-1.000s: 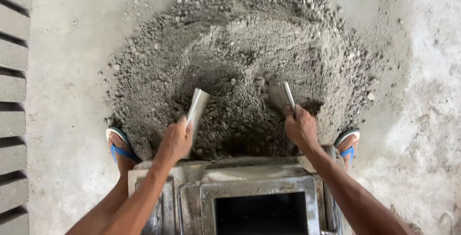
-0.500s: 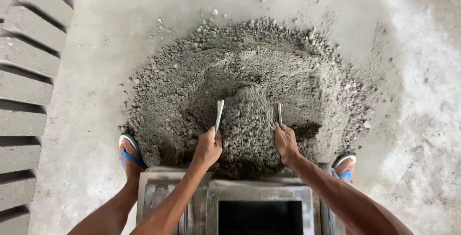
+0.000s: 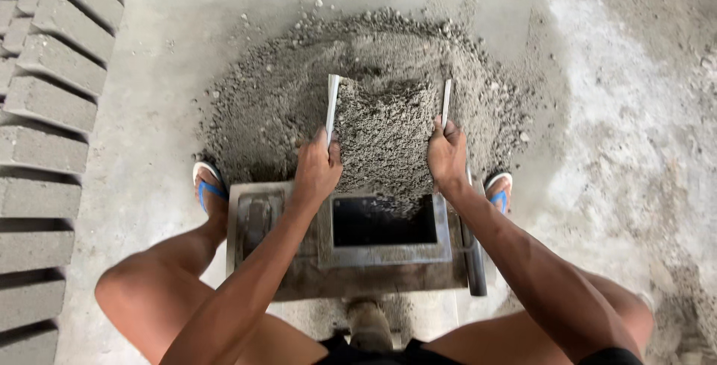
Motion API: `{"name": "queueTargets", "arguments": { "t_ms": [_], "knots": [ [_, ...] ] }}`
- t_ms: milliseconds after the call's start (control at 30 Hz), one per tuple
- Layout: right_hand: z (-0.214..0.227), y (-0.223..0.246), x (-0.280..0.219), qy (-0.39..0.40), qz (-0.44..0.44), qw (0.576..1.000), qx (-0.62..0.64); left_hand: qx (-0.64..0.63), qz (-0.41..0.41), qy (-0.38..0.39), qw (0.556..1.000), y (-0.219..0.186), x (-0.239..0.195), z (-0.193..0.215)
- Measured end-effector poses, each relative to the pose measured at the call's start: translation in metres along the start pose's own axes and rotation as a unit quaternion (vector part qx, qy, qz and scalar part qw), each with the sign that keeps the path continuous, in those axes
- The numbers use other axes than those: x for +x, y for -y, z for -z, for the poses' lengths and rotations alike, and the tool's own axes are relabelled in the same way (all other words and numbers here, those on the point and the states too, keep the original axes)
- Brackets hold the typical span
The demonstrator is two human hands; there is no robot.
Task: The person scoops a cement mixture into a rectangular metal mold using two small trowels. They level the mixture by scraping the top with a straight edge, then compact the material by striking the mold with a wooden block. Finally, they flip the mold to release the formed brick onto a stack of similar bricks.
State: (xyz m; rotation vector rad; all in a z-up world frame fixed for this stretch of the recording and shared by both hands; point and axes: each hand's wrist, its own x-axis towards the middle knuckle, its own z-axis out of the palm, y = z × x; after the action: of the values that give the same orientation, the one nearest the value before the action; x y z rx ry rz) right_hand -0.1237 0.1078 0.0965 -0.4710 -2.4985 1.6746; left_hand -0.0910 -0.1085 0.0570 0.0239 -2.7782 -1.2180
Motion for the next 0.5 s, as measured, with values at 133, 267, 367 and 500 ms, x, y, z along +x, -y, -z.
{"name": "queueTargets", "arguments": {
  "t_ms": [133, 267, 367, 500],
  "knots": [
    [0.005, -0.021, -0.019, -0.042, 0.068, 0.997, 0.000, -0.017, -0.009, -0.022, 1.000, -0.005, -0.027, -0.003],
    [0.014, -0.038, -0.021, -0.077, 0.186, 0.979, -0.034, 0.012, -0.063, -0.028, 0.998, -0.001, -0.034, -0.007],
    [0.021, -0.029, -0.024, -0.060, 0.225, 0.972, -0.040, 0.018, -0.100, -0.021, 0.995, -0.017, -0.031, 0.001],
    [0.057, 0.006, -0.035, -0.007, 0.252, 0.947, -0.198, 0.017, -0.119, 0.008, 0.993, -0.030, -0.025, 0.022]
  ]
}}
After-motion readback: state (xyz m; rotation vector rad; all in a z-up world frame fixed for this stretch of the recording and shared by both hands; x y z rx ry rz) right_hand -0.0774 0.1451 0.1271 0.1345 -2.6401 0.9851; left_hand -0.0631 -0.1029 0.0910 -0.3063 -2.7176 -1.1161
